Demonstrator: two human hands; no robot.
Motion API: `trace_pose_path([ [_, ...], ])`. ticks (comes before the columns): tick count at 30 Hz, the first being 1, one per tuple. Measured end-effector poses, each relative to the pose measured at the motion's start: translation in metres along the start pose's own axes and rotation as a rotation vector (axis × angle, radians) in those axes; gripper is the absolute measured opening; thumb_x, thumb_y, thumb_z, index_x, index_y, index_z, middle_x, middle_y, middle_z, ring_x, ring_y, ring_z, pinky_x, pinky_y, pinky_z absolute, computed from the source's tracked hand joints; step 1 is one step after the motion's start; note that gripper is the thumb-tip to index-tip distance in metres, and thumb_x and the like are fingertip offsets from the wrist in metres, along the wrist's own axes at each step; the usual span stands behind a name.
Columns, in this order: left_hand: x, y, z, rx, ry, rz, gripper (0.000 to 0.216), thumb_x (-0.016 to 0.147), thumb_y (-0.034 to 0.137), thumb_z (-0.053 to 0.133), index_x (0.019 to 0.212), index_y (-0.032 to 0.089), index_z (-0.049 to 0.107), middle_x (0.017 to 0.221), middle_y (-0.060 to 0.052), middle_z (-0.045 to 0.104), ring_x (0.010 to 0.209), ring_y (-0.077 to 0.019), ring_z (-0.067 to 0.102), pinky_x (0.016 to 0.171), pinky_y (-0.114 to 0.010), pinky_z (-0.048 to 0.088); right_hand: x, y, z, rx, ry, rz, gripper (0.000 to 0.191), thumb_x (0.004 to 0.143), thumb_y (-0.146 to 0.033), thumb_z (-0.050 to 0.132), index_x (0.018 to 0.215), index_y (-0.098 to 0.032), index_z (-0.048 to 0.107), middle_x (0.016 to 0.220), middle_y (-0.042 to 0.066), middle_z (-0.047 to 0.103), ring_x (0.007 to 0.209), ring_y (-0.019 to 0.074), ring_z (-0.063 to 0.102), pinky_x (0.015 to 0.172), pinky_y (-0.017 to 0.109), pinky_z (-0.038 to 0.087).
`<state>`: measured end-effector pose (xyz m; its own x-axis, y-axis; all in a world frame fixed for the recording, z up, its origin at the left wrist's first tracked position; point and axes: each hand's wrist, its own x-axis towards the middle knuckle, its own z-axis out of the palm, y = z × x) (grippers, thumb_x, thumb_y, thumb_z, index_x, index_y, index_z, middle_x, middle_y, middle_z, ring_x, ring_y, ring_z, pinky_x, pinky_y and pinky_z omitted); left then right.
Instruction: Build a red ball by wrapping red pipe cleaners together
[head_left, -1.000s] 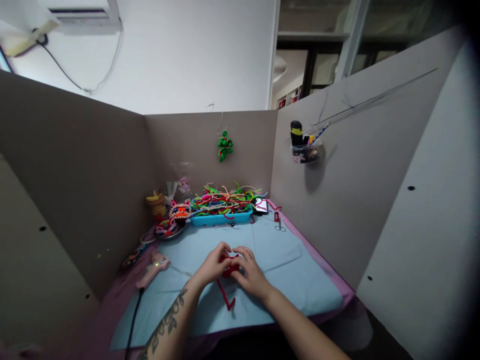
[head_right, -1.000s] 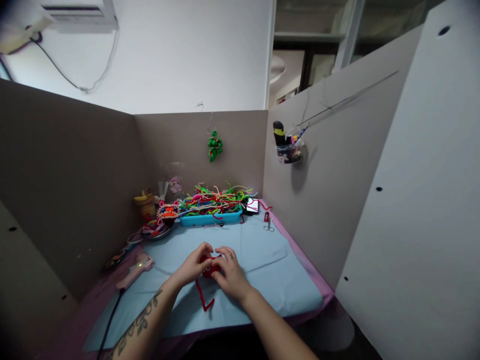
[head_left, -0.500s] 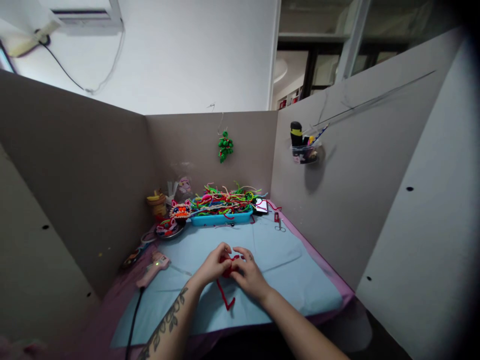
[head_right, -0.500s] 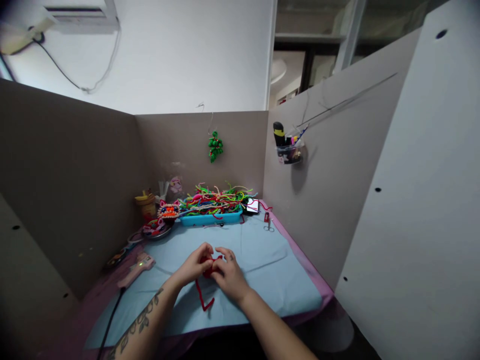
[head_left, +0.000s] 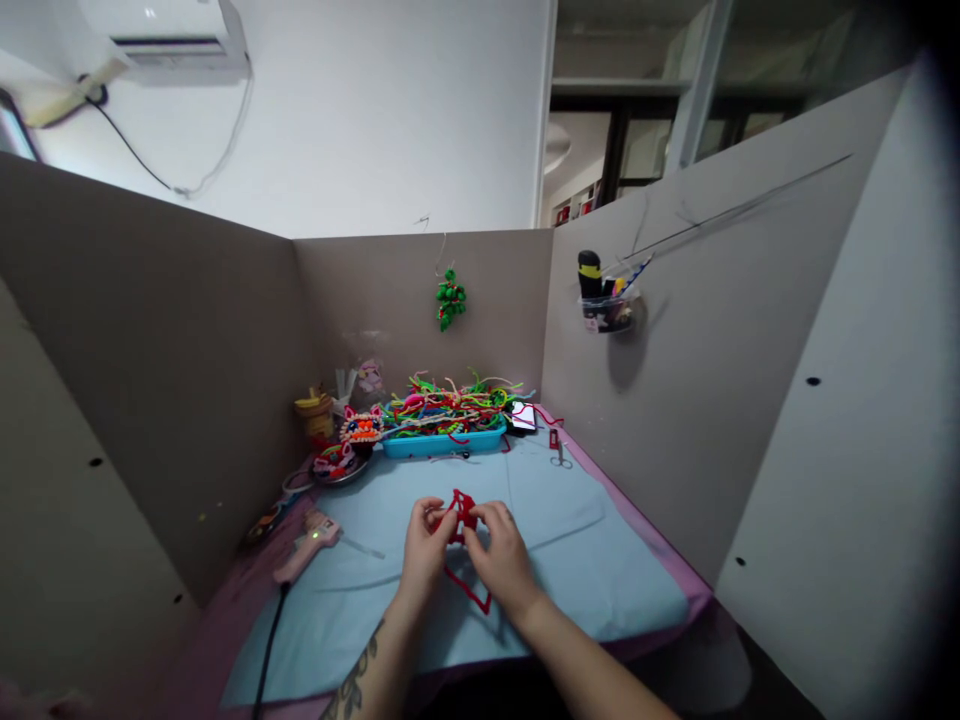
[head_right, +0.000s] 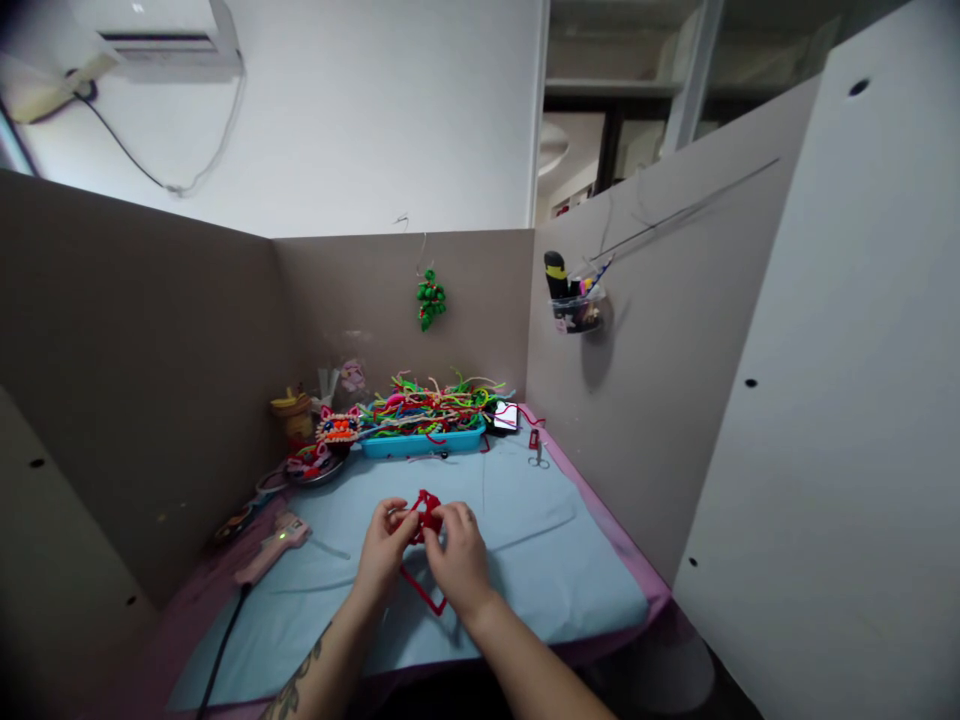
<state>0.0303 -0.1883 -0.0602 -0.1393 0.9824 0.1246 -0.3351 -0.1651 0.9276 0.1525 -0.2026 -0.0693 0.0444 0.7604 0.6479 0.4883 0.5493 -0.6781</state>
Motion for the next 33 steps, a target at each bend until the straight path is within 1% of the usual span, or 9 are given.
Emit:
trace_pose_path([
  [4,-0.010,-0.008,0.006,0.010,0.032,0.071,0.042,0.063,0.039,0.077,0.088,0.019,0.050,0.069,-0.001,0.066,0.065,-0.0163,0.065,0.065,-0.028,0.049,0.000,-0.001,0.005,-0.001,0.018,0.027,0.014,0.081,-0.010,0.050,0.087,-0.021,0.056,0.089,0.005,0.056,0.087,0.0212,0.056,0.079,0.035,0.047],
  [9,-0.015,-0.017,0.008,0.075,0.098,0.152,0.036,0.065,0.036,0.076,0.086,0.019,0.053,0.072,0.000,0.064,0.068,-0.0154,0.063,0.066,-0.027,0.048,-0.002,0.001,0.008,0.029,0.029,0.055,0.015,0.079,-0.009,0.049,0.086,-0.022,0.054,0.087,0.004,0.056,0.085,0.0208,0.056,0.076,0.034,0.047],
  [15,-0.019,-0.017,0.009,0.136,0.090,0.186,0.028,0.069,0.034,0.072,0.084,0.020,0.053,0.074,0.000,0.061,0.072,-0.0164,0.061,0.069,-0.028,0.047,-0.009,0.003,0.013,0.054,0.080,0.155,0.015,0.079,-0.015,0.050,0.093,-0.022,0.049,0.087,0.003,0.058,0.082,0.0203,0.058,0.069,0.031,0.048],
  [19,-0.020,-0.020,0.009,0.177,0.095,0.203,0.024,0.072,0.031,0.070,0.086,0.020,0.053,0.078,-0.001,0.061,0.076,-0.0176,0.062,0.072,-0.029,0.047,-0.012,0.004,0.016,0.047,0.102,0.183,0.014,0.079,-0.017,0.049,0.092,-0.022,0.047,0.085,0.002,0.058,0.077,0.0193,0.059,0.065,0.030,0.048],
  [23,-0.022,-0.021,0.009,0.205,0.117,0.225,0.021,0.073,0.029,0.069,0.086,0.020,0.054,0.080,-0.001,0.061,0.078,-0.0181,0.061,0.074,-0.029,0.046,-0.013,0.006,0.018,0.054,0.096,0.191,0.015,0.079,-0.017,0.048,0.092,-0.022,0.046,0.086,0.003,0.057,0.077,0.0193,0.059,0.065,0.030,0.048],
  [27,-0.026,-0.019,0.011,0.218,0.138,0.228,0.018,0.074,0.028,0.068,0.083,0.021,0.055,0.077,0.000,0.060,0.075,-0.0176,0.060,0.072,-0.028,0.046,-0.014,0.008,0.020,0.057,0.117,0.177,0.015,0.079,-0.017,0.049,0.093,-0.023,0.046,0.085,0.002,0.057,0.078,0.0196,0.059,0.066,0.031,0.049],
  [33,-0.030,-0.017,0.014,0.284,0.147,0.258,0.013,0.075,0.026,0.064,0.081,0.022,0.053,0.075,0.001,0.057,0.074,-0.0180,0.057,0.072,-0.029,0.046,-0.015,0.007,0.018,0.056,0.074,0.192,0.016,0.079,-0.017,0.048,0.094,-0.023,0.046,0.087,0.003,0.058,0.080,0.0202,0.060,0.068,0.032,0.049],
])
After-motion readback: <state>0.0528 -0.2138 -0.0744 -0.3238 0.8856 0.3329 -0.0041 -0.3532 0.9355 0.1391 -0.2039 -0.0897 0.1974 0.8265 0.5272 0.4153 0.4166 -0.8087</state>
